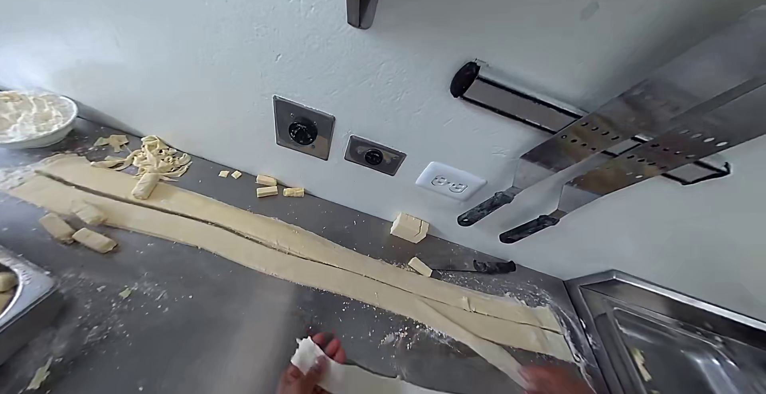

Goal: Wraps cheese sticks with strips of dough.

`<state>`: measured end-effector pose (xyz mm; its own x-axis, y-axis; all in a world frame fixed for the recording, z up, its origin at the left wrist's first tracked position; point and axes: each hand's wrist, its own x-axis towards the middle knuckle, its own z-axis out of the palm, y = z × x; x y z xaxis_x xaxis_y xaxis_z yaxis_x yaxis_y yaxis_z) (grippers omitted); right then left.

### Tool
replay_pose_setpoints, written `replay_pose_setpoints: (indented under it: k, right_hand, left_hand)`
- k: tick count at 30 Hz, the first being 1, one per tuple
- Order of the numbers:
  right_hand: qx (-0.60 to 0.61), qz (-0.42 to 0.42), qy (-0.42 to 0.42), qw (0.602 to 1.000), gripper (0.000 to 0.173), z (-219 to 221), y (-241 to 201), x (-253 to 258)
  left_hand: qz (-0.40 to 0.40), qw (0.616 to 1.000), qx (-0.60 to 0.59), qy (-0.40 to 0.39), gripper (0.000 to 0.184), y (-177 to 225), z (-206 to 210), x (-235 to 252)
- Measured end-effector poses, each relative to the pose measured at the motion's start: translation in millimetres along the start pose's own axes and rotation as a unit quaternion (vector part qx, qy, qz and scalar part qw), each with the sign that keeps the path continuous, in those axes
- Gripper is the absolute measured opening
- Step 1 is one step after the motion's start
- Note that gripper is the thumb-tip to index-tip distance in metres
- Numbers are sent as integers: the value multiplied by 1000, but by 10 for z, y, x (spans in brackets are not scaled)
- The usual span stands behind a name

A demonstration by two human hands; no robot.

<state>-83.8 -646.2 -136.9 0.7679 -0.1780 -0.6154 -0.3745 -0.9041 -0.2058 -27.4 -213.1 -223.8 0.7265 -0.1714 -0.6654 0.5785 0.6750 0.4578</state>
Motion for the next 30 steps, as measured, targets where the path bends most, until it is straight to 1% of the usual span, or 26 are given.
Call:
replay_pose_setpoints:
  k: [2,3,5,7,9,11,12,14,16,17,18,20,22,24,26,27,28,30]
  right_hand:
    - [47,-70,126,988,39,31,-529,403]
    - [57,-97,175,978,39,-1,-830,623]
    - [57,-118,237,963,42,-123,-1397,1028]
    - [45,-126,312,941,44,-128,-1757,1480]
    - [38,-126,371,919,43,-44,-1939,1842]
    - [47,-132,407,903,38,74,-2002,2017]
    - [50,-142,429,890,34,131,-1998,2058]
    - [50,-166,468,867,26,201,-1963,2112]
    - [53,-176,458,870,25,213,-1938,2087]
    - [67,-186,443,874,25,209,-1928,2043]
    - [97,-206,434,872,25,214,-1923,1987]
    - [195,-228,426,853,30,225,-1932,1811]
    - [279,-199,434,833,36,254,-2000,1614]
    - [282,-147,437,841,39,207,-2046,1527]
    - [280,-125,420,854,39,161,-2023,1486]
    - [298,-134,396,858,39,160,-2054,1433]
    - [324,-153,354,864,38,192,-2131,1333]
    - [391,-186,226,873,37,417,-2368,1005]
  left_hand:
    - [0,1000,2,3,33,-26,-42,36]
    - [3,1000,6,6,32,-7,-59,52]
    - [12,1000,10,22,27,51,-46,55]
    - [20,999,2,37,23,94,-52,54]
    - [28,999,-3,46,28,117,-99,73]
    - [41,998,0,53,34,139,-145,90]
    - [51,997,0,65,34,158,-151,95]
    - [66,993,2,97,27,213,-134,111]
    - [80,990,9,119,22,242,-125,135]
    - [90,989,13,120,23,245,-129,153]
    - [99,988,16,116,24,254,-139,171]
    - [104,989,22,101,24,301,-163,200]
    - [102,989,38,99,25,372,-198,198]
    - [121,984,88,92,25,411,-230,218]
    - [144,976,139,81,23,438,-246,219]
    - [155,973,149,81,21,469,-250,211]
    - [161,972,150,85,18,511,-248,195]
    - [161,971,143,100,14,574,-255,159]
